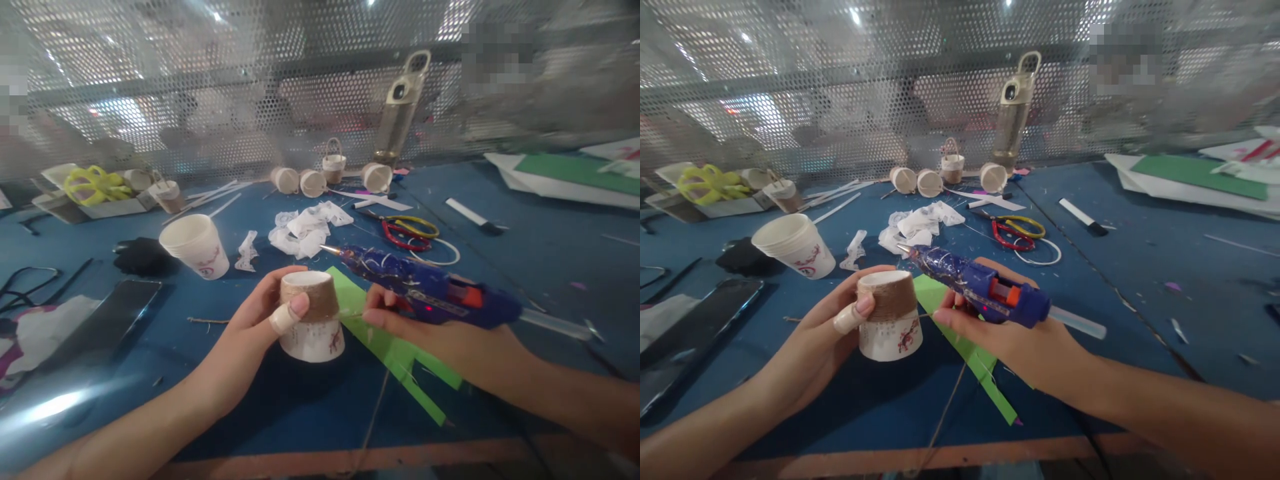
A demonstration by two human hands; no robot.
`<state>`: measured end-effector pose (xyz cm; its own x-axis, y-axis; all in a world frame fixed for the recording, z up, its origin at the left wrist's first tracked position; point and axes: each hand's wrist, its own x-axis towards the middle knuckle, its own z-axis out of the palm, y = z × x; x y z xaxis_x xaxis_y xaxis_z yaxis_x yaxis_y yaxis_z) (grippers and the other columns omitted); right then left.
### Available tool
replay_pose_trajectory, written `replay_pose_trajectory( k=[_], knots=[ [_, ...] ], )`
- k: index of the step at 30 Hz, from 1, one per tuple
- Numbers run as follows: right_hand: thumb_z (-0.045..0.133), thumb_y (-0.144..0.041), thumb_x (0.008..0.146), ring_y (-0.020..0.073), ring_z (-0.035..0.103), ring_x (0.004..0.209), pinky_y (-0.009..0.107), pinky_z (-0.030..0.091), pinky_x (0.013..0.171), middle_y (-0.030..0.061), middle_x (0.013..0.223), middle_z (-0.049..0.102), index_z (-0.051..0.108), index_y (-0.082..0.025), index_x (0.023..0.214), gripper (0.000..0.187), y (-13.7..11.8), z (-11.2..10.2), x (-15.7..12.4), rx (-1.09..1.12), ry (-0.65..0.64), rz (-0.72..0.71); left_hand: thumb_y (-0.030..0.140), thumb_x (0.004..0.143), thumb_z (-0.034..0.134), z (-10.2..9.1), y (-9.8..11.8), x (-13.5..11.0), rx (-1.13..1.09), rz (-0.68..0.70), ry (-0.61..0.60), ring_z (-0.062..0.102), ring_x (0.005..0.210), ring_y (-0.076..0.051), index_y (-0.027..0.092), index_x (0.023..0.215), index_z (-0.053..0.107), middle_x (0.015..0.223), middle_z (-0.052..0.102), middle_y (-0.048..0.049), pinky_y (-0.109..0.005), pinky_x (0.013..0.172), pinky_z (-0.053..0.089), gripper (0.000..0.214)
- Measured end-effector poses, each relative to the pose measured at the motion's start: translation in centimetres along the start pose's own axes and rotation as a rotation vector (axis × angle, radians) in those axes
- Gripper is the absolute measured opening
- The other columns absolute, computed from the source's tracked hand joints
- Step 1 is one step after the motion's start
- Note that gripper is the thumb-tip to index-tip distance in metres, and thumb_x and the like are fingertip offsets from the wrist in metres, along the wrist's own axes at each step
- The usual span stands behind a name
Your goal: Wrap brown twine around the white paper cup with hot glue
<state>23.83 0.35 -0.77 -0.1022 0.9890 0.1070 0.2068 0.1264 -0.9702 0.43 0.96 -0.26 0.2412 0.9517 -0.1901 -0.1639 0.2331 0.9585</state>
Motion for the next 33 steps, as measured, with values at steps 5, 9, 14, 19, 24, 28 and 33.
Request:
replay_pose_trajectory(
  k=[5, 9, 14, 19, 24, 28, 33],
  knots=[
    [0.084, -0.059, 0.074, 0.0206, 0.071, 0.084, 0.034, 0.063, 0.086, -0.0030, 0.084, 0.071, 0.064, -0.029, 0.077, 0.036, -0.3, -0.2, 0.1, -0.051, -0.014, 0.026, 0.050, 0.083, 0.083, 0.2, 0.0, 0.0, -0.044, -0.032, -0.019, 0.064, 0.108, -0.023, 0.029, 0.118, 0.076, 0.116, 0.075, -0.0021, -0.028, 0.081, 0.052, 0.041],
    [0.082, -0.062, 0.074, 0.0194, 0.070, 0.079, 0.033, 0.062, 0.085, -0.0041, 0.077, 0.069, 0.061, -0.028, 0.072, 0.040, -0.8, -0.2, 0.1, -0.064, -0.036, 0.067, 0.048, 0.084, 0.082, 0.2, -0.1, 0.0, -0.067, -0.044, -0.022, 0.066, 0.111, -0.024, 0.030, 0.117, 0.077, 0.118, 0.077, -0.0023, -0.029, 0.086, 0.054, 0.038],
    [0.082, -0.065, 0.072, 0.0197, 0.071, 0.083, 0.032, 0.061, 0.087, -0.0040, 0.080, 0.072, 0.064, -0.028, 0.073, 0.041, -0.9, -0.1, 0.1, -0.099, -0.024, 0.079, 0.048, 0.086, 0.081, 0.1, -0.1, -0.1, -0.080, -0.075, -0.038, 0.067, 0.113, -0.026, 0.031, 0.120, 0.077, 0.120, 0.078, -0.0031, -0.031, 0.088, 0.055, 0.038],
    [0.082, -0.062, 0.077, 0.0188, 0.070, 0.081, 0.031, 0.060, 0.086, -0.0055, 0.077, 0.070, 0.064, -0.029, 0.074, 0.037, 0.0, -0.3, 0.0, -0.083, -0.031, 0.021, 0.048, 0.085, 0.081, 0.0, -0.2, -0.1, -0.085, -0.093, -0.048, 0.067, 0.116, -0.028, 0.030, 0.120, 0.077, 0.122, 0.078, -0.0040, -0.033, 0.090, 0.055, 0.039],
    [0.076, -0.069, 0.080, 0.0191, 0.061, 0.065, 0.036, 0.059, 0.077, -0.0041, 0.067, 0.061, 0.063, -0.030, 0.071, 0.042, 0.4, -0.5, 0.1, -0.186, -0.027, -0.008, 0.049, 0.085, 0.080, 0.2, 0.0, -0.2, -0.084, -0.106, -0.049, 0.066, 0.119, -0.032, 0.029, 0.123, 0.077, 0.124, 0.077, -0.0066, -0.037, 0.091, 0.053, 0.043],
    [0.077, -0.068, 0.079, 0.0187, 0.059, 0.063, 0.035, 0.059, 0.074, -0.0040, 0.065, 0.060, 0.065, -0.030, 0.072, 0.040, 0.5, -0.5, 0.1, -0.182, -0.024, 0.002, 0.050, 0.084, 0.081, 0.3, 0.1, -0.3, -0.084, -0.113, -0.051, 0.067, 0.117, -0.034, 0.027, 0.123, 0.076, 0.122, 0.078, -0.0082, -0.039, 0.090, 0.053, 0.046],
    [0.073, -0.070, 0.081, 0.0175, 0.059, 0.060, 0.034, 0.058, 0.075, -0.0051, 0.062, 0.062, 0.070, -0.031, 0.076, 0.040, 0.8, -0.6, 0.1, -0.214, -0.048, -0.018, 0.052, 0.083, 0.081, 0.3, 0.2, -0.3, -0.074, -0.127, -0.056, 0.067, 0.117, -0.033, 0.028, 0.122, 0.077, 0.122, 0.078, -0.0074, -0.037, 0.090, 0.053, 0.046]
  ],
)
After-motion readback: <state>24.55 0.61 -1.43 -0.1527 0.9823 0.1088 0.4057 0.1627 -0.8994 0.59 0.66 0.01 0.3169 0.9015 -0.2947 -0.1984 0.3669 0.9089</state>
